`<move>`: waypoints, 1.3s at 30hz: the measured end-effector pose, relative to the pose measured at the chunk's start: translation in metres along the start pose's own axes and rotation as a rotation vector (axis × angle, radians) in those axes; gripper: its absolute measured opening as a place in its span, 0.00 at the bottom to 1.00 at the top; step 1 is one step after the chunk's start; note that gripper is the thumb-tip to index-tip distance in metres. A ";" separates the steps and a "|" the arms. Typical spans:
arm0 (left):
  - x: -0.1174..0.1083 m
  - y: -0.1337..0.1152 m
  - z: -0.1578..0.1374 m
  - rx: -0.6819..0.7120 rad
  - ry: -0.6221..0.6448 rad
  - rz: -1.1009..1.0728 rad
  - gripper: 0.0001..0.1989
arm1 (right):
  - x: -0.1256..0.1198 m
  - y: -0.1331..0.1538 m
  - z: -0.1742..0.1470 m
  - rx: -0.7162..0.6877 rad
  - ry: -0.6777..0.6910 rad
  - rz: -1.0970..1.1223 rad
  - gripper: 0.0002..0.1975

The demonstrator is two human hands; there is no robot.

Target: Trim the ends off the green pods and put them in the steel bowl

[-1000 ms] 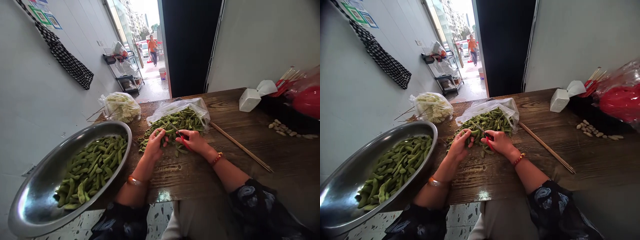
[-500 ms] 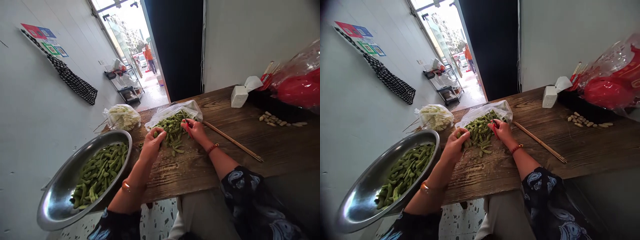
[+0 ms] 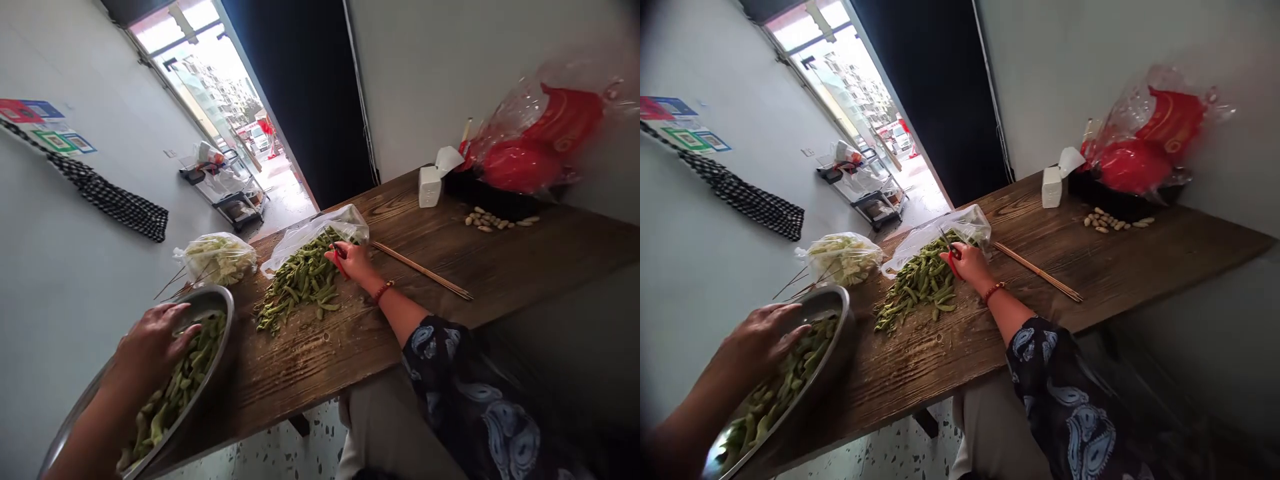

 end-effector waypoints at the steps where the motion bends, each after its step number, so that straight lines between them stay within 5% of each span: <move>1: 0.005 -0.012 0.002 0.040 -0.003 -0.074 0.18 | 0.000 0.001 0.000 -0.002 0.003 -0.013 0.20; 6: 0.044 -0.110 0.024 0.331 0.081 -0.388 0.16 | -0.003 0.007 0.000 0.002 -0.011 -0.094 0.21; 9: 0.074 -0.162 0.037 0.545 0.089 -0.401 0.19 | -0.003 0.009 0.003 0.007 -0.006 -0.138 0.23; 16: 0.100 -0.217 0.085 0.625 0.001 -0.298 0.18 | -0.004 0.012 0.006 -0.013 0.015 -0.169 0.26; 23: 0.093 -0.237 0.111 0.554 -0.012 -0.348 0.16 | -0.006 0.015 0.005 -0.009 0.027 -0.198 0.26; 29: 0.106 -0.217 0.099 0.473 0.006 -0.475 0.14 | -0.006 0.015 0.005 -0.002 0.029 -0.235 0.25; 39: 0.105 -0.193 0.075 -0.166 0.071 -1.372 0.20 | 0.004 0.009 -0.006 -0.011 0.048 -0.122 0.22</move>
Point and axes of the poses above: each hand's wrist, its own z-axis towards the middle knuckle, its own x-axis out of the palm, y = z × x, the point moved 4 cm from there along z, towards the middle knuckle, and after that the axes turned 8 degrees about x, right-handed, at the moved point
